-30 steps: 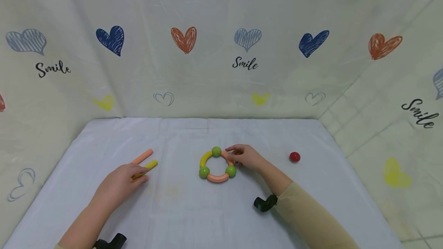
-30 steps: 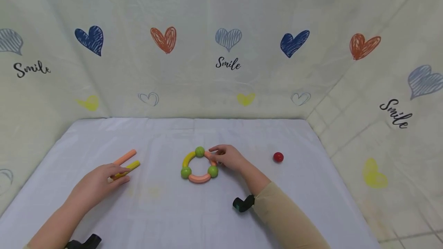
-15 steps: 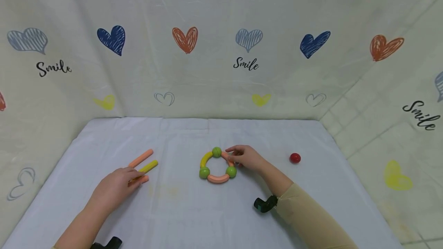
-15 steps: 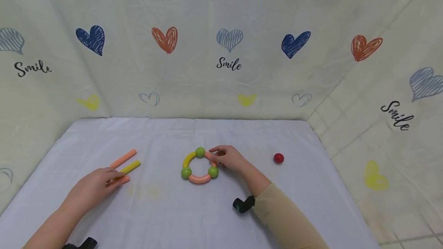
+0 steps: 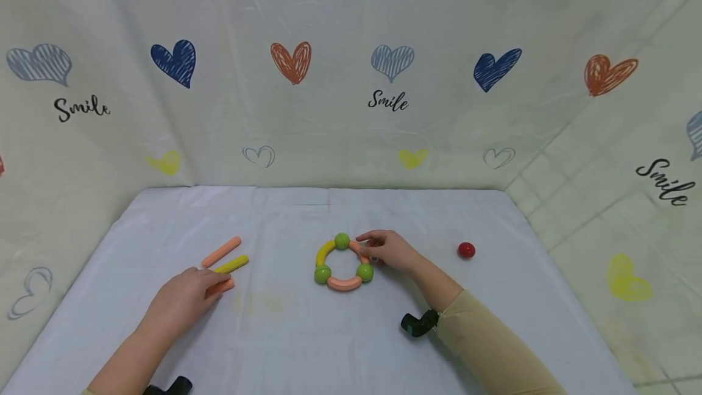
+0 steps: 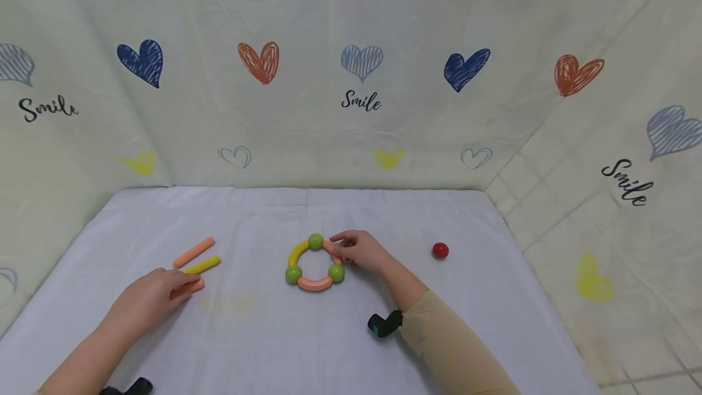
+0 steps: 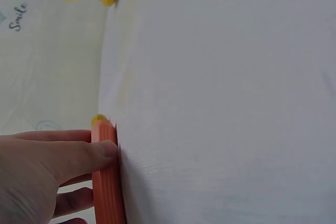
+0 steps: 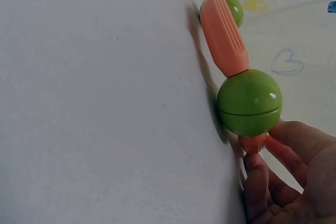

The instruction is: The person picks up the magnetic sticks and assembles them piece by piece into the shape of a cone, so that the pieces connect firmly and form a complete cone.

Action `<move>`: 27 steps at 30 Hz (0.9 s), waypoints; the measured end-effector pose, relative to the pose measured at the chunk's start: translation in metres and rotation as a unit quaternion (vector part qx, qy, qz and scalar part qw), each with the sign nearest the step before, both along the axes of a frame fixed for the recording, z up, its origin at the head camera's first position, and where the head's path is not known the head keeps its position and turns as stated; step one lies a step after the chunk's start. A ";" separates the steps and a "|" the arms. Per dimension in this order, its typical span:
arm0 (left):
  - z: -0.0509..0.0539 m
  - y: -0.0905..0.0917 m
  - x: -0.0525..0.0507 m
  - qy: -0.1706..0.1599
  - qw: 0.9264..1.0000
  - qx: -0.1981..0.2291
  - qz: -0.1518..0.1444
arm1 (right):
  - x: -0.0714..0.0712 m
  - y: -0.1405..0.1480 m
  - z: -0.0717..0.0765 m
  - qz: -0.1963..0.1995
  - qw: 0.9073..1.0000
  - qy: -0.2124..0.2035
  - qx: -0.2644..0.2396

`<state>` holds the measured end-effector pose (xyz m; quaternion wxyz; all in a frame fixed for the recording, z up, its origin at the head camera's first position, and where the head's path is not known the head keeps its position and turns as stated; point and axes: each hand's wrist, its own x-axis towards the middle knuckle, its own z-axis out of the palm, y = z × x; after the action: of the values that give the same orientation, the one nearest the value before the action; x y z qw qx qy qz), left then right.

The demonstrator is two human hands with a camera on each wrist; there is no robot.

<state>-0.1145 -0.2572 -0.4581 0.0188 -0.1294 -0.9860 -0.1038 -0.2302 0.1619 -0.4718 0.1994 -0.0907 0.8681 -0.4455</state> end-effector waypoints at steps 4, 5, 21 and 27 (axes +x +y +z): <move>0.003 0.002 -0.004 -0.022 0.999 0.024 0.013 | 0.000 0.000 0.000 0.001 1.000 0.001 0.000; 0.004 0.002 -0.004 -0.023 0.999 0.032 0.014 | 0.000 0.000 0.000 0.002 1.000 0.000 0.000; 0.017 0.018 -0.016 0.027 0.992 0.121 0.011 | 0.000 0.001 0.000 -0.002 1.000 -0.003 -0.001; 0.025 0.037 -0.026 0.033 0.989 0.142 0.024 | 0.000 0.000 0.002 0.000 1.000 -0.005 -0.002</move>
<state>-0.1405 -0.2207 -0.4334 0.0718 -0.1049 -0.9629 -0.2382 -0.2299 0.1621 -0.4703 0.2033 -0.0891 0.8664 -0.4473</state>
